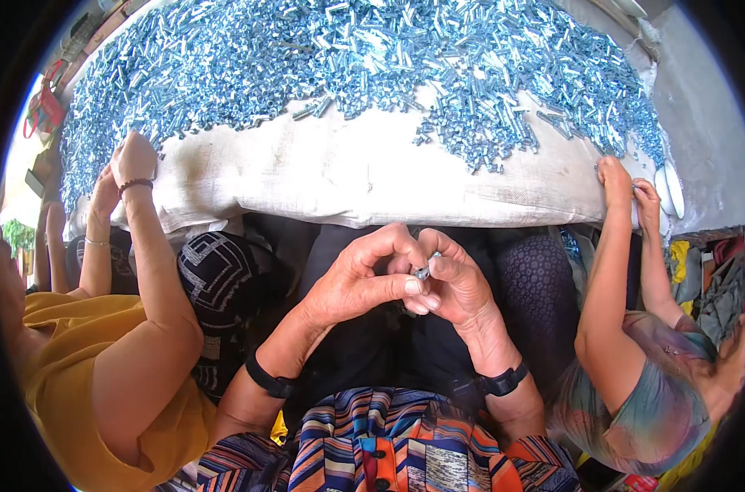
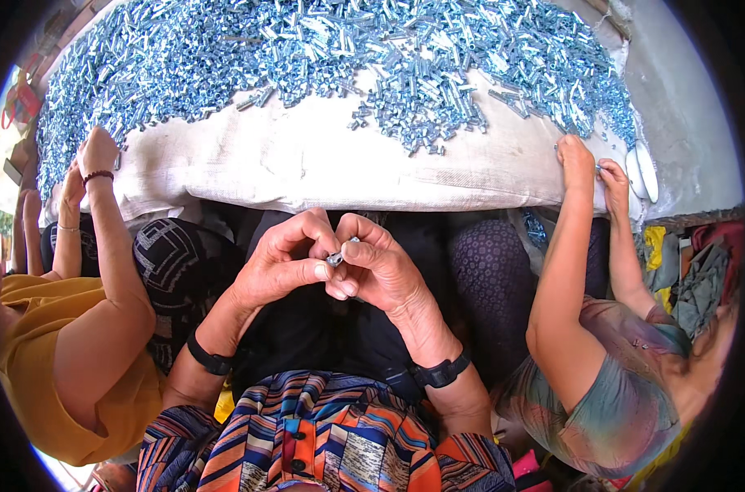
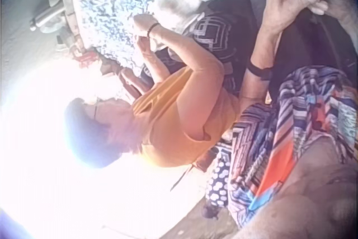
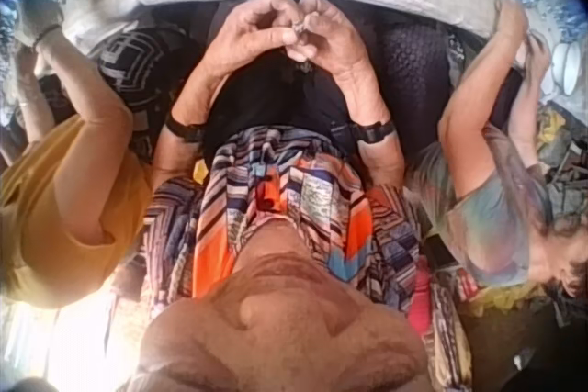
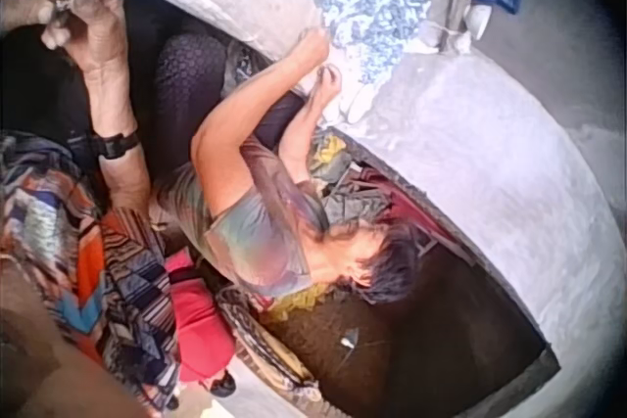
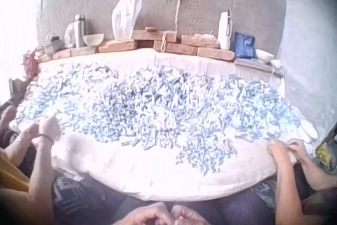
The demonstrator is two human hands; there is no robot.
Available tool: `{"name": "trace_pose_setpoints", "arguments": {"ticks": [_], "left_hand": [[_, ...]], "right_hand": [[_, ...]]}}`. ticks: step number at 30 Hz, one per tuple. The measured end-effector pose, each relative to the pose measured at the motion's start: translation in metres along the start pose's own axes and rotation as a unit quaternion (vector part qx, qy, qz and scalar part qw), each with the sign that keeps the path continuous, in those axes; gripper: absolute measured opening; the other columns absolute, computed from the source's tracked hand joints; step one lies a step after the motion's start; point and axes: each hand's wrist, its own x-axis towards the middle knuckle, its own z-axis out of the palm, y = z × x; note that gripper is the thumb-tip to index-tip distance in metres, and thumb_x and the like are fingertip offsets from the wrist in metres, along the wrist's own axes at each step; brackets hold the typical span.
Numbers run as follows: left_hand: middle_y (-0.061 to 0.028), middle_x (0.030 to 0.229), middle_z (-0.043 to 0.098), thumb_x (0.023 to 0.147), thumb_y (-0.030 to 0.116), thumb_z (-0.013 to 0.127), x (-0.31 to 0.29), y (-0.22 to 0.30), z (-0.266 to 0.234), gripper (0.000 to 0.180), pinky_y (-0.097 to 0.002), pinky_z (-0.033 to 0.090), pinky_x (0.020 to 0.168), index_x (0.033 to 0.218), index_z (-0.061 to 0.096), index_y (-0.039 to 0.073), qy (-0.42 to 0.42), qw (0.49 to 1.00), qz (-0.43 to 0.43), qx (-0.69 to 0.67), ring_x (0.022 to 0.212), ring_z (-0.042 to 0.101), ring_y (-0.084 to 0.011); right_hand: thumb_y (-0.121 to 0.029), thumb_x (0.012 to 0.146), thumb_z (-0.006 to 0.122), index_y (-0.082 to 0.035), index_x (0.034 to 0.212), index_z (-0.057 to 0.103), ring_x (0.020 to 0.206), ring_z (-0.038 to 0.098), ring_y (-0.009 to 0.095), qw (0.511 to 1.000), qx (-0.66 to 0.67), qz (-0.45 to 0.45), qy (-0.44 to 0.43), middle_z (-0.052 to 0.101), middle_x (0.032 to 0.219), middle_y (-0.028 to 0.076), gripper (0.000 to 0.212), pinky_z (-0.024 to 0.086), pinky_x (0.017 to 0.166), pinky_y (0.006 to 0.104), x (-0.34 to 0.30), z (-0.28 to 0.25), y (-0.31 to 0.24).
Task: The person repeatedly picks up metal fastener components from a table, fits the pieces together by hand, and drops the assembled fasteners into a bag.
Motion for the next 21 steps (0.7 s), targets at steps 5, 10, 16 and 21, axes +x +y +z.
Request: {"name": "trace_pose_setpoints", "arguments": {"ticks": [5, 10, 16, 21], "left_hand": [[-0.0077, 0.083, 0.058, 0.088, 0.005, 0.059, 0.005, -0.01, -0.009, 0.01, -0.0264, 0.056, 0.064, 0.091, 0.051, 0.001, -0.038, 0.998, 0.054, 0.001, 0.078, 0.066, -0.0176], [-0.0067, 0.08, 0.057, 0.09, 0.008, 0.058, 0.008, -0.013, -0.004, 0.01, -0.0256, 0.056, 0.062, 0.091, 0.051, 0.001, -0.009, 0.998, 0.055, -0.011, 0.076, 0.066, -0.017], [-0.0068, 0.08, 0.056, 0.091, 0.009, 0.057, 0.008, -0.011, 0.003, 0.009, -0.0249, 0.055, 0.062, 0.089, 0.054, 0.0, -0.005, 0.997, 0.078, 0.023, 0.075, 0.065, -0.0151], [-0.0072, 0.082, 0.064, 0.091, 0.007, 0.057, 0.008, -0.014, 0.003, 0.011, -0.0243, 0.05, 0.065, 0.095, 0.057, -0.003, 0.104, 0.991, 0.057, 0.056, 0.074, 0.061, -0.0116]], "right_hand": [[-0.023, 0.088, 0.063, -0.007, 0.082, 0.053, 0.052, 0.052, 0.012, 0.999, 0.029, -0.024, 0.014, 0.062, 0.084, 0.011, 0.02, 0.046, 0.051, 0.0283, 0.0, 0.007, 0.004], [-0.023, 0.091, 0.059, -0.009, 0.082, 0.053, 0.056, 0.053, 0.011, 0.996, 0.051, -0.06, 0.041, 0.061, 0.078, 0.007, 0.017, 0.045, 0.052, 0.0284, 0.0, 0.014, 0.008], [-0.022, 0.093, 0.055, -0.009, 0.084, 0.054, 0.057, 0.053, 0.012, 0.996, 0.059, -0.064, 0.027, 0.06, 0.074, 0.004, 0.016, 0.045, 0.054, 0.0293, -0.005, 0.015, 0.005], [-0.021, 0.094, 0.055, -0.008, 0.087, 0.056, 0.059, 0.05, 0.008, 0.981, -0.033, -0.114, 0.155, 0.055, 0.07, 0.001, 0.015, 0.043, 0.056, 0.0251, -0.004, 0.018, 0.006]]}}
